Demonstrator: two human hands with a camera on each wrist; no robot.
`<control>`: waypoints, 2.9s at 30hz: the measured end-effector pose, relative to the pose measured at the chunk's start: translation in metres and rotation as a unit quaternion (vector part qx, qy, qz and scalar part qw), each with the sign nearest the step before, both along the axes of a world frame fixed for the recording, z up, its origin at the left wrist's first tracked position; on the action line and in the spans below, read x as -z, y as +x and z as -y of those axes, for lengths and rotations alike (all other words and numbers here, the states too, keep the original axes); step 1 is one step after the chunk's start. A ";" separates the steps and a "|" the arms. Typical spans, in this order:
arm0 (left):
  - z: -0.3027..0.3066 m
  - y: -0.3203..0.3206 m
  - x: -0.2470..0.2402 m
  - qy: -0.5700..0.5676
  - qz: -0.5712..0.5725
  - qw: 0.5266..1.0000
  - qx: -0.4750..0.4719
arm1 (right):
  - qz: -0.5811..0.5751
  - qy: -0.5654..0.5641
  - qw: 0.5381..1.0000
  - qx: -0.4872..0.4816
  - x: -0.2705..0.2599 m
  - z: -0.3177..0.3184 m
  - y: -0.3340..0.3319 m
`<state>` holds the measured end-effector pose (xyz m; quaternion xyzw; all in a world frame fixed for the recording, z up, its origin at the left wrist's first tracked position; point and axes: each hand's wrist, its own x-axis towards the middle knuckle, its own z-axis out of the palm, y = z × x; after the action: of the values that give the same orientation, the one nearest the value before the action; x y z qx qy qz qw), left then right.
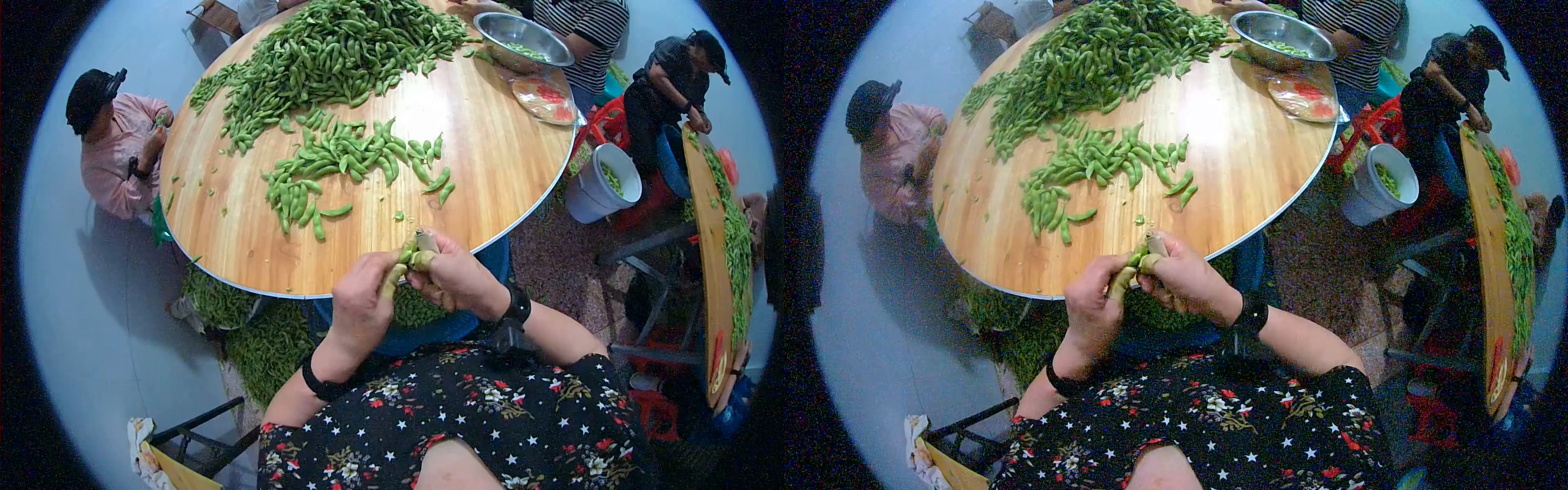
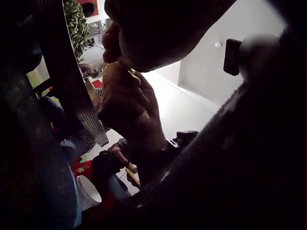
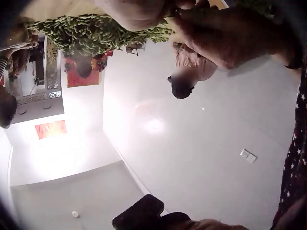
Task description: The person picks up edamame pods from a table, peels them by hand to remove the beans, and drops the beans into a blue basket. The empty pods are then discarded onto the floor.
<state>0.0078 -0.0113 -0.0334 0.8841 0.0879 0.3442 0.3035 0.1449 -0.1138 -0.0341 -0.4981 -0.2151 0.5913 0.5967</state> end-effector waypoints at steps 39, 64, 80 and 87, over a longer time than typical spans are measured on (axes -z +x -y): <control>-0.113 0.020 -0.001 0.249 -0.219 0.939 -0.091 | 0.414 0.153 0.893 0.089 0.010 -0.012 0.004; -0.015 -0.003 -0.022 -0.207 -0.143 0.965 0.076 | 0.093 0.075 0.993 0.005 -0.005 0.020 -0.005; -0.006 -0.016 0.003 -0.476 -0.070 0.869 0.117 | -0.199 0.020 0.979 -0.035 -0.005 0.020 -0.005; 0.005 -0.007 -0.001 -0.021 -0.030 0.999 -0.017 | -0.113 -0.005 0.994 0.010 -0.013 0.019 -0.016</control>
<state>0.0009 -0.0162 -0.0325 0.8858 0.1190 0.3207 0.3134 0.1289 -0.1323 -0.0216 -0.4329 -0.1388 0.6389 0.6206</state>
